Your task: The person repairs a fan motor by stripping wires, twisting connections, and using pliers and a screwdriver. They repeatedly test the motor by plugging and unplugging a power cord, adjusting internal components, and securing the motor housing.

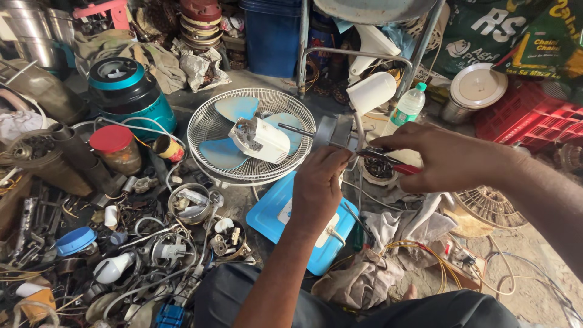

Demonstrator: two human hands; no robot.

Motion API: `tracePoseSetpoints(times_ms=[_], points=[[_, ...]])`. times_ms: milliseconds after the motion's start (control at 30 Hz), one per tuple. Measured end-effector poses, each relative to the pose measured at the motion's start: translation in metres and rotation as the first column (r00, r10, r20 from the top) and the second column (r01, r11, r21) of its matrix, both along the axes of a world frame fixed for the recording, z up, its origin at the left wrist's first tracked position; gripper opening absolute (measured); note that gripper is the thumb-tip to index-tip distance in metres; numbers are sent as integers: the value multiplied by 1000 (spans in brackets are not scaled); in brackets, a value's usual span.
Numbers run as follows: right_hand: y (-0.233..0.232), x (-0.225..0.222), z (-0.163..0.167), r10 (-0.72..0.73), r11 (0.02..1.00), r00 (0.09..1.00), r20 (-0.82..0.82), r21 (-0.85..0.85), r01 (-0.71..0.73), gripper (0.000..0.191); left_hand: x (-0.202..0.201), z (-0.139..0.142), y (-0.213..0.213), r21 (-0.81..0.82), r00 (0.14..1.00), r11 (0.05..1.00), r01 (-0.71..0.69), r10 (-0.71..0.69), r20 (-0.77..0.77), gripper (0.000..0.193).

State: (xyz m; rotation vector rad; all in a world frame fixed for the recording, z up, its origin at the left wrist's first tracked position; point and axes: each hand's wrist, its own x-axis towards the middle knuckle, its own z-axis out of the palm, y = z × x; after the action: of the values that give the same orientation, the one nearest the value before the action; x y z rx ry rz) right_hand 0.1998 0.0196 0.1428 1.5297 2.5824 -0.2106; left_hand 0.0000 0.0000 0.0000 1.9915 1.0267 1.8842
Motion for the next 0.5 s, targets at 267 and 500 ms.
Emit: tracePoseSetpoints(times_ms=[267, 500], points=[[-4, -3, 4, -47, 999, 997, 64, 28, 45, 77, -4, 0, 1, -2, 999, 1000, 20, -20, -39, 22], [5, 46, -22, -135, 970, 953, -272, 161, 183, 67, -4, 6, -2, 13, 1000, 1000, -10, 10, -8, 17]])
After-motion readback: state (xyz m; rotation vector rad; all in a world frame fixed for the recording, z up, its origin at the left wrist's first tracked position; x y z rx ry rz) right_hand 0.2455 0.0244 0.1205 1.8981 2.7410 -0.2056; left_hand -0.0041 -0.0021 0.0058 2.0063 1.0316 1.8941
